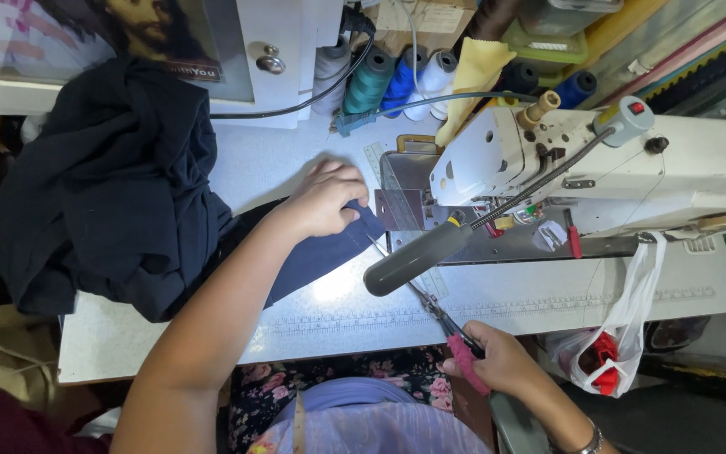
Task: The person measures a dark fabric with a ruler and marks it with chalk. They then use scissors to cut the fabric along the marked lines. The person folds the fabric and continues cutting additional pieces.
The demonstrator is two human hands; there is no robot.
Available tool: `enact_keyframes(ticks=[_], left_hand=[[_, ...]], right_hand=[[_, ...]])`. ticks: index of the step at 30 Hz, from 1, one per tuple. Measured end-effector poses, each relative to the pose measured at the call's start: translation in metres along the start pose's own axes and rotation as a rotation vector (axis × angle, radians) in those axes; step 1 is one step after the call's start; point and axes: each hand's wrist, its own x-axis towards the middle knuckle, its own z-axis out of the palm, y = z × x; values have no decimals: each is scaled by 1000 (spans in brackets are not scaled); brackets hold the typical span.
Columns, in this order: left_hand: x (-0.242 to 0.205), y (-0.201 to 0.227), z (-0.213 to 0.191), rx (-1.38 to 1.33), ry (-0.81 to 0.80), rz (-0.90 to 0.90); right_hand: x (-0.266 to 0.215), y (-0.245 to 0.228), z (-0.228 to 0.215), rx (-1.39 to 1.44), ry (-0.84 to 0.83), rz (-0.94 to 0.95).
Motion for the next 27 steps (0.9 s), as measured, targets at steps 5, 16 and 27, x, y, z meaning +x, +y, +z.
enact_keyframes(ticks=[5, 16, 27], left_hand=[[-14, 10, -11, 13, -64, -94], [6, 23, -14, 45, -139, -83], [10, 28, -16, -8, -261, -124]], right_hand=[[16, 20, -2, 18, -37, -73], [15, 24, -8, -31, -38, -63], [12, 13, -11, -39, -45, -55]])
